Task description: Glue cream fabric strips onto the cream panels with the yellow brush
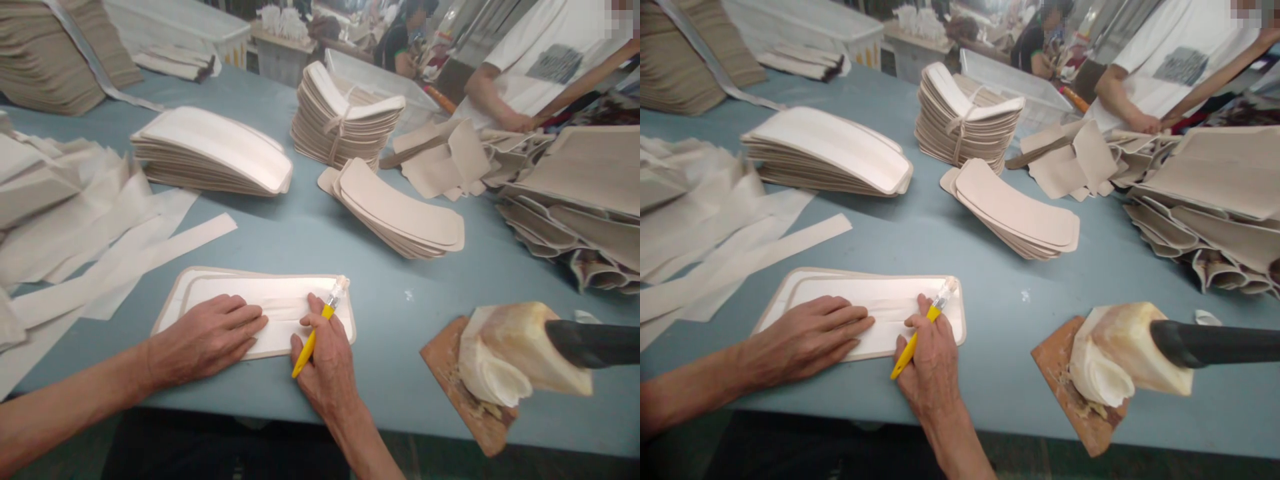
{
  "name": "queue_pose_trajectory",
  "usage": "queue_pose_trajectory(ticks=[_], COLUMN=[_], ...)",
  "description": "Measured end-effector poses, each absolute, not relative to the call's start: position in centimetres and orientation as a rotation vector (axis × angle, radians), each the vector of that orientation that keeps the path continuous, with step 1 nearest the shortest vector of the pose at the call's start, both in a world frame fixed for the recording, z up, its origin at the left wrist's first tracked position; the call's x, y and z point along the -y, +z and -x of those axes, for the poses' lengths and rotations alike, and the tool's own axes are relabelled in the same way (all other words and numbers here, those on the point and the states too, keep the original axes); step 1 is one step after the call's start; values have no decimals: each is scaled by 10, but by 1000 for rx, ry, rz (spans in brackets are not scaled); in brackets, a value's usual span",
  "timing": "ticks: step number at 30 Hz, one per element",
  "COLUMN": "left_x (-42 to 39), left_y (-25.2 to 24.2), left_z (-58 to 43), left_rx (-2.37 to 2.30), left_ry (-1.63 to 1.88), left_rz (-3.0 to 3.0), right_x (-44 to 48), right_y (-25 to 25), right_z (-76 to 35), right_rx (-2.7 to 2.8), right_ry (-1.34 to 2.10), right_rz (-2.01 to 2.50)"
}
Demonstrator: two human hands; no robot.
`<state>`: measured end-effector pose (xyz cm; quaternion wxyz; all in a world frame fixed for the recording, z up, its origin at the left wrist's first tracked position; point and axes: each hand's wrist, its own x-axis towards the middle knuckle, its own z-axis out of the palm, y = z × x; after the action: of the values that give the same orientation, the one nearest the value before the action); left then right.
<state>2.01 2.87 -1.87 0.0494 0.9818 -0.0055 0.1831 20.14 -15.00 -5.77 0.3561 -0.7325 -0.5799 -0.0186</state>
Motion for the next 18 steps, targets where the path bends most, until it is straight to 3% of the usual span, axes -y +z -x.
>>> queue_pose_trajectory(ticks=[8,18], left_x=[-43,-35], left_y=[-21,-4], left_z=[15,28], left_rx=[73,-197], left_ry=[648,619], left_rz=[-3082,-3122], right_x=[151,149], right_y=[-61,-62], right_z=[-201,-203], right_rx=[1478,1485], right_ry=[-15,-30], right_rz=[1870,1853])
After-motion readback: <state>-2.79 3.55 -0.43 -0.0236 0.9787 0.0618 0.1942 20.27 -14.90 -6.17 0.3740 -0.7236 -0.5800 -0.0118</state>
